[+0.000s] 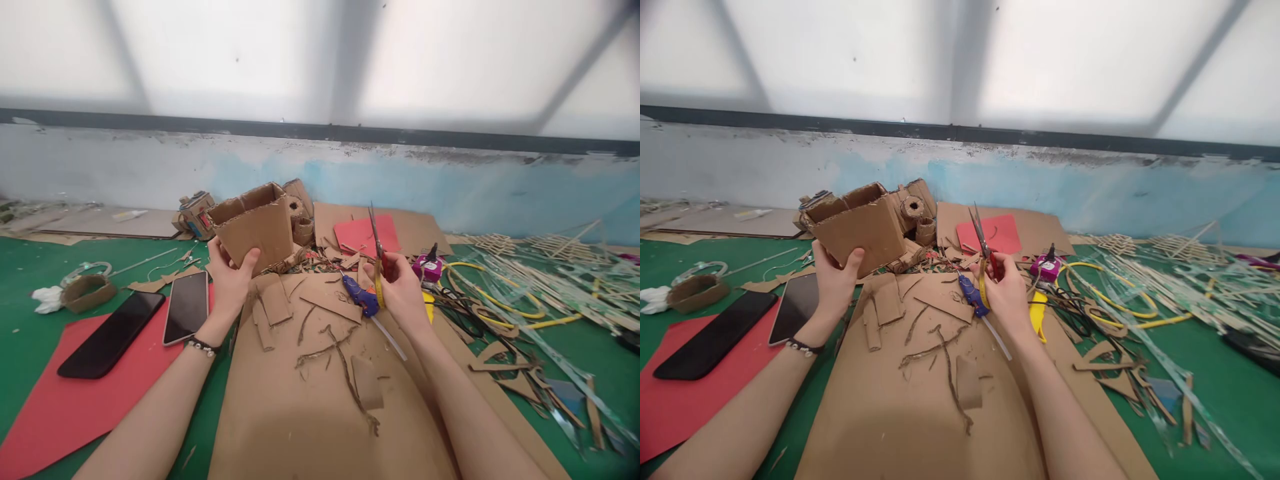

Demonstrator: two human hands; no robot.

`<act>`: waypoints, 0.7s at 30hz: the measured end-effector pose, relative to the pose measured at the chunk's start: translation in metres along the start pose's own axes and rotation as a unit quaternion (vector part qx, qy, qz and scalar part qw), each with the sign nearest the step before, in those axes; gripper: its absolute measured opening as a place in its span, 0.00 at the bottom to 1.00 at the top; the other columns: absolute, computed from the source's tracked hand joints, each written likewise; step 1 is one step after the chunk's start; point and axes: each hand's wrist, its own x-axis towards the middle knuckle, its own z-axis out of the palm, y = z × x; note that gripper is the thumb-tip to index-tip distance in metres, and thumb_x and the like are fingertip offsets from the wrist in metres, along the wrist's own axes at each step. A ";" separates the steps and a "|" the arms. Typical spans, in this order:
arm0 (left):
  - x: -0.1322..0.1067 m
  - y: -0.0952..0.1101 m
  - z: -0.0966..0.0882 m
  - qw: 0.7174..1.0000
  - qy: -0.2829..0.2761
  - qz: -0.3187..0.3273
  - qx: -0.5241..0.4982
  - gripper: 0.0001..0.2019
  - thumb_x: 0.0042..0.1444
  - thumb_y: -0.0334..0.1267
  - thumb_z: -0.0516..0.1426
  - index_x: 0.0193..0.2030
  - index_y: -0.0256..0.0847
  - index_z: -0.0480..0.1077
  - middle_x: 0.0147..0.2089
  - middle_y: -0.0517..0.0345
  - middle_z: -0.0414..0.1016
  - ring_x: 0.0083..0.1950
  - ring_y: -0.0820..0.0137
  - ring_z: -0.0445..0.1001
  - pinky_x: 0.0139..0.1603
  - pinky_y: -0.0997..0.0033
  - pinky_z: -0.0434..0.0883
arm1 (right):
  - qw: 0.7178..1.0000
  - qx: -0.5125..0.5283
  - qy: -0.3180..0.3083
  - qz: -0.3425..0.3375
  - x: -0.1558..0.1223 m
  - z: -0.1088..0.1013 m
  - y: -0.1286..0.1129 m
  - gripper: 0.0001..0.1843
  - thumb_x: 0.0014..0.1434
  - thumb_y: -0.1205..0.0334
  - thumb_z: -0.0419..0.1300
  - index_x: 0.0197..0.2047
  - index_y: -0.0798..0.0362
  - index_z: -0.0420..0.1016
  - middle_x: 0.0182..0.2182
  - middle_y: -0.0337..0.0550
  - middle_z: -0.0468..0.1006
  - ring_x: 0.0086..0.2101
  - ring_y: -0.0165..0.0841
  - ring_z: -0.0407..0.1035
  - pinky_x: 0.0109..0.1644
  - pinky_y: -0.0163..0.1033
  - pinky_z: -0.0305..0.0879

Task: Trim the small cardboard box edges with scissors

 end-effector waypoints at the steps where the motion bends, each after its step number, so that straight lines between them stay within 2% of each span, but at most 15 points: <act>1: 0.002 -0.001 -0.002 1.000 -0.015 -0.005 -0.002 0.39 0.55 0.73 0.67 0.59 0.46 0.64 0.56 0.49 0.79 0.57 0.58 0.81 0.55 0.59 0.80 | 1.000 0.005 -0.004 0.001 0.000 0.001 0.000 0.32 0.49 0.35 0.76 0.45 0.47 0.72 0.33 0.38 0.77 0.35 0.36 0.70 0.42 0.42 0.70; 5: 0.006 -0.002 -0.006 0.995 -0.080 -0.047 -0.047 0.46 0.50 0.77 0.66 0.64 0.45 0.68 0.61 0.44 0.79 0.63 0.53 0.79 0.58 0.59 0.79 | 1.000 0.002 -0.023 0.017 -0.001 0.000 -0.003 0.35 0.47 0.34 0.76 0.46 0.47 0.71 0.32 0.36 0.74 0.35 0.36 0.70 0.41 0.42 0.69; 8: 0.009 -0.002 -0.010 0.989 -0.119 -0.064 -0.065 0.52 0.45 0.79 0.68 0.67 0.45 0.67 0.58 0.44 0.81 0.60 0.52 0.80 0.54 0.60 0.80 | 0.999 -0.019 -0.037 0.023 -0.002 -0.002 -0.005 0.36 0.45 0.33 0.76 0.46 0.47 0.70 0.32 0.35 0.72 0.34 0.35 0.67 0.39 0.41 0.67; 12: 0.009 0.001 -0.014 0.987 -0.158 -0.029 -0.029 0.49 0.40 0.81 0.68 0.56 0.42 0.74 0.53 0.46 0.82 0.55 0.51 0.81 0.54 0.60 0.78 | 0.996 -0.021 -0.090 0.007 -0.004 -0.004 -0.009 0.33 0.47 0.32 0.75 0.43 0.47 0.70 0.31 0.35 0.71 0.33 0.35 0.66 0.37 0.40 0.66; 14: 0.007 0.002 -0.014 0.984 -0.176 -0.019 -0.018 0.48 0.40 0.82 0.67 0.55 0.43 0.75 0.53 0.46 0.83 0.55 0.51 0.81 0.55 0.59 0.78 | 0.993 -0.035 -0.116 -0.010 -0.005 -0.006 -0.011 0.32 0.48 0.34 0.75 0.43 0.47 0.71 0.30 0.34 0.70 0.32 0.34 0.66 0.36 0.40 0.65; 17: 0.006 -0.001 -0.013 0.983 -0.178 -0.023 -0.025 0.49 0.40 0.84 0.65 0.55 0.43 0.75 0.51 0.47 0.84 0.53 0.51 0.82 0.53 0.59 0.78 | 0.987 -0.074 -0.137 -0.043 -0.007 -0.008 -0.015 0.31 0.49 0.35 0.75 0.42 0.47 0.70 0.31 0.35 0.70 0.31 0.34 0.65 0.36 0.40 0.65; 21: 0.007 -0.008 -0.012 0.988 -0.145 -0.032 -0.037 0.47 0.43 0.82 0.65 0.55 0.42 0.76 0.53 0.45 0.84 0.55 0.51 0.82 0.52 0.60 0.78 | 0.978 -0.114 -0.153 -0.087 -0.011 -0.008 -0.023 0.29 0.53 0.34 0.72 0.43 0.48 0.73 0.34 0.39 0.74 0.34 0.36 0.67 0.39 0.41 0.68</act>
